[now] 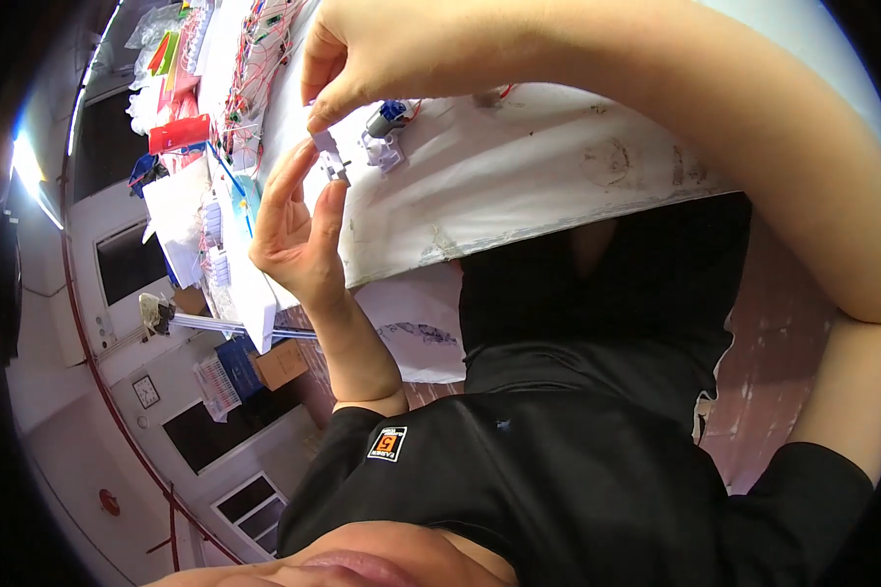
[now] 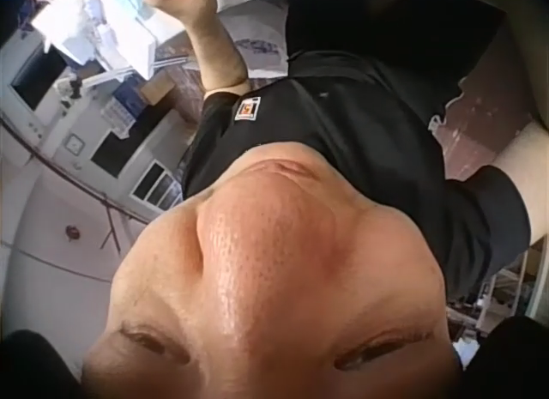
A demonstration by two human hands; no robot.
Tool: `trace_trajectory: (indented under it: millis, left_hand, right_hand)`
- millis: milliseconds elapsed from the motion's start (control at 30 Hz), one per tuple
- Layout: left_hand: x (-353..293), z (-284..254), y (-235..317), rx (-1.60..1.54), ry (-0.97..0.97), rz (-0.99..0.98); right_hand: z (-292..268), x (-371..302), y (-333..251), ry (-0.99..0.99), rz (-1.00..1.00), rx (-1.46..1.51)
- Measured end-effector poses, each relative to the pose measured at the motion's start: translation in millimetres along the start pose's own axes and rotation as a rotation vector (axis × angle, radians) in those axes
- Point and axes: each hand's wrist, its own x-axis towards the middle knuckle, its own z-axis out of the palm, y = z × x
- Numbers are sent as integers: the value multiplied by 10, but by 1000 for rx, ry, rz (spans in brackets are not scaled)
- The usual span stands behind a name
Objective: The person assembles small electronic toy components by applying glue to plastic housing, electronic motors, speakers, and wires with an applicator stick, then fitting the plastic parts together by hand.
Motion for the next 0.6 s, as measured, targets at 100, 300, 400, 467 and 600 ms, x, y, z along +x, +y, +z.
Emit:
trace_trajectory:
  millis: [100,300,400,467,600]
  left_hand:
    - [-31,39,-36,-85,13,-79]
    - [-121,-83,-121,-95,7,-183]
    - [-30,86,-155,-134,38,-152]
    - [-14,108,-158,-97,33,-142]
    - [-49,34,-153,19,-28,3]
  right_hand:
    - [-110,-159,-433,103,109,-376]
    - [12,-55,-193,334,-157,-475]
    - [-101,-154,-100,269,-220,-693]
    - [-104,-136,-16,280,-385,-864]
    - [-56,-79,37,311,-376,-808]
